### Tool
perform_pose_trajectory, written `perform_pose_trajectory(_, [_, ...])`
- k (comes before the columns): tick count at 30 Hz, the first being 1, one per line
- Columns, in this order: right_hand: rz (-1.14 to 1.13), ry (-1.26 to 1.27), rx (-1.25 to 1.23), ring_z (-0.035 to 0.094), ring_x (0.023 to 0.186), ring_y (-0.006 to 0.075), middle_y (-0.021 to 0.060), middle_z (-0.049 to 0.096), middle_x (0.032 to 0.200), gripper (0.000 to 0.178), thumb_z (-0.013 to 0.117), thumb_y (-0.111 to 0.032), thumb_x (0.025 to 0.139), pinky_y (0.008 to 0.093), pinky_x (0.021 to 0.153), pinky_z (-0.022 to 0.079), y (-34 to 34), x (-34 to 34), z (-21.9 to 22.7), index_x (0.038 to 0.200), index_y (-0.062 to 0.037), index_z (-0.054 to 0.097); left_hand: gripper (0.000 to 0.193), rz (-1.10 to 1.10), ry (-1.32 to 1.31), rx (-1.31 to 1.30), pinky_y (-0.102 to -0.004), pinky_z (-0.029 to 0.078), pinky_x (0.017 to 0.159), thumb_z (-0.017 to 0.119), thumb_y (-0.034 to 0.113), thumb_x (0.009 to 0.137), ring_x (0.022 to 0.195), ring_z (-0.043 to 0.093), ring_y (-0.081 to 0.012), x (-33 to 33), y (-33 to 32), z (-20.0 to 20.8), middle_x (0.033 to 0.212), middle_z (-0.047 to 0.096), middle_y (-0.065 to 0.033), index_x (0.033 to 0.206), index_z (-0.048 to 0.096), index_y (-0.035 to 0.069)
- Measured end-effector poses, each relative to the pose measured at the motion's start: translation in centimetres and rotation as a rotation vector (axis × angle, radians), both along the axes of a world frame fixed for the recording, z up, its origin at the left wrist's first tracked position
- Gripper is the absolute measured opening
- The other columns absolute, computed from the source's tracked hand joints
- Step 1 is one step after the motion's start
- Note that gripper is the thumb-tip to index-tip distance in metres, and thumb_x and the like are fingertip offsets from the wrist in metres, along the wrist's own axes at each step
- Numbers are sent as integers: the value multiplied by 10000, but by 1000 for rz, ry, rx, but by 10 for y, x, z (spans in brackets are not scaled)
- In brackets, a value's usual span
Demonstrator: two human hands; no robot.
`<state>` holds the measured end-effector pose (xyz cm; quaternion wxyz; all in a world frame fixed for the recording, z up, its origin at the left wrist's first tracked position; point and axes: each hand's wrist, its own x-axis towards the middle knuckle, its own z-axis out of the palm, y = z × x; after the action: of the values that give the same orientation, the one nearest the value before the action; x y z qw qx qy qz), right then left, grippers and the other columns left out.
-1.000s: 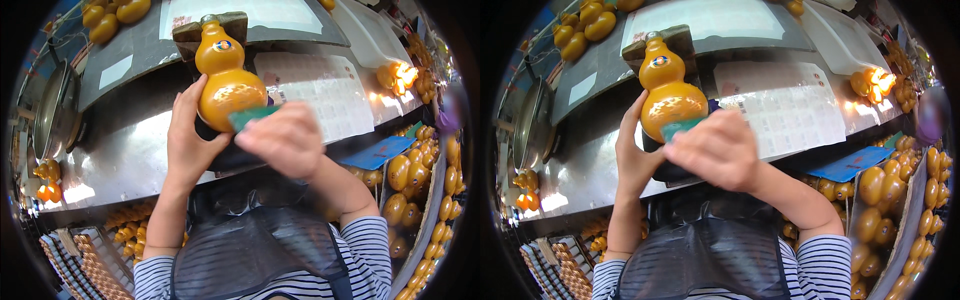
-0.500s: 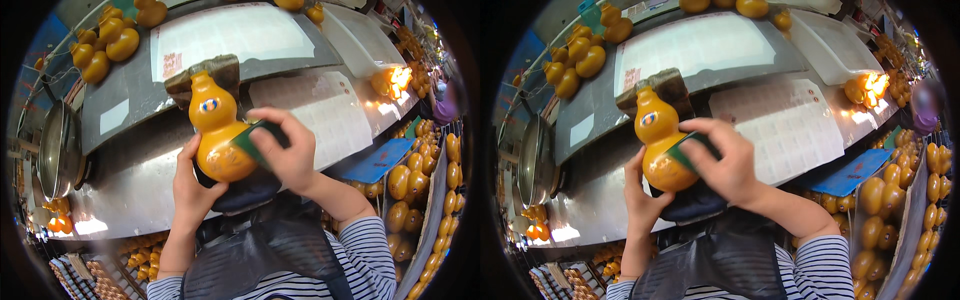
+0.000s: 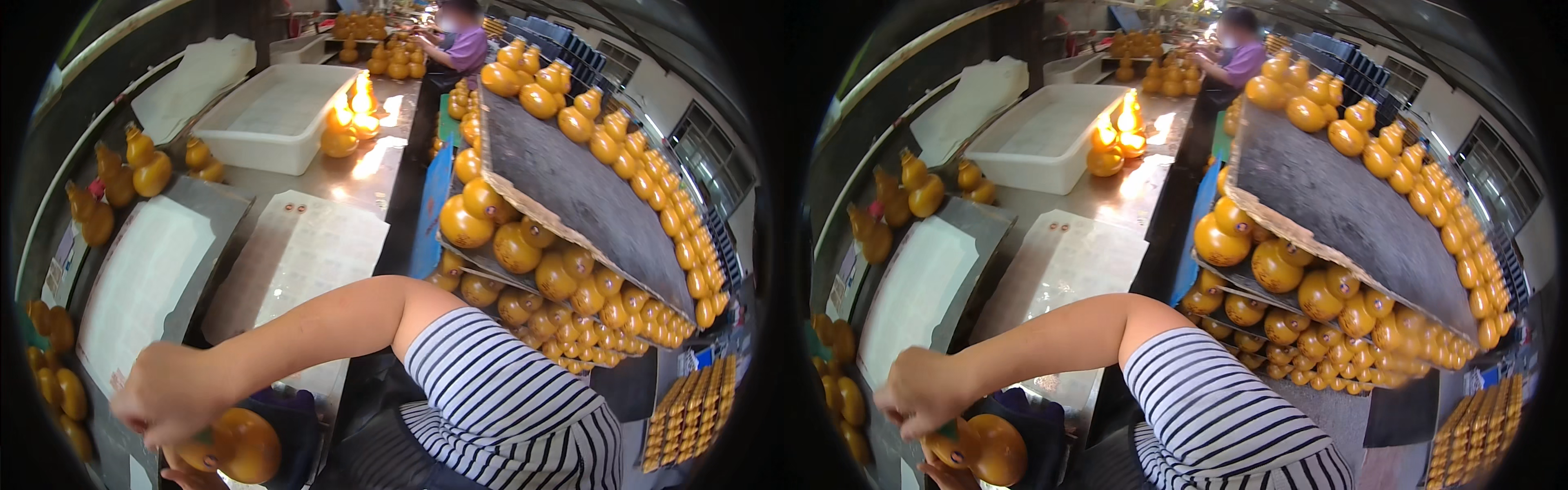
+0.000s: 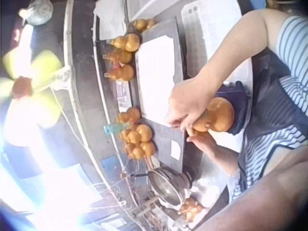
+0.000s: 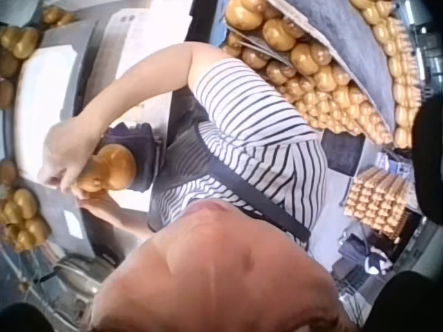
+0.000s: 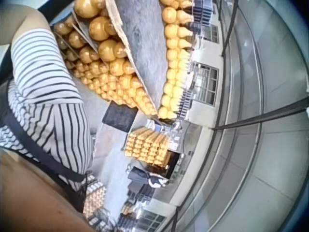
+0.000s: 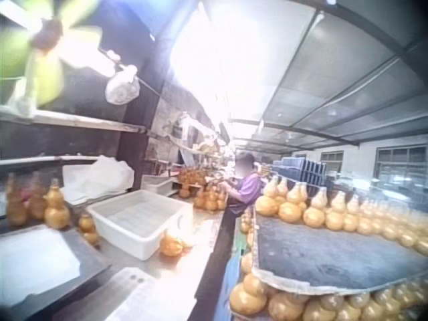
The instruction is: The person applies stickers to small yellow gourds using a green card to smooth them. They pick up each gourd, place a sticker on its surface, rub it with the card, and then set the gourd aside on a nearby tray. The process is repeated for multiple gourds.
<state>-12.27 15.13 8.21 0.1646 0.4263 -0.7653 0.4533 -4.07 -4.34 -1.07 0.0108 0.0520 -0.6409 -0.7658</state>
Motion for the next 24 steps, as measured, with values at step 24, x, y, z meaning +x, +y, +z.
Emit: perform_pose_trajectory(24, [-2039, 242, 755, 673, 924, 304, 103, 710, 951, 395, 551, -497, 861, 416, 796, 526, 493, 198, 238, 950, -160, 738, 680, -286, 170, -82, -401, 426, 998, 381, 612, 955, 1110, 570, -232, -1, -13, 1, 1185, 596, -121, 1243, 515, 11])
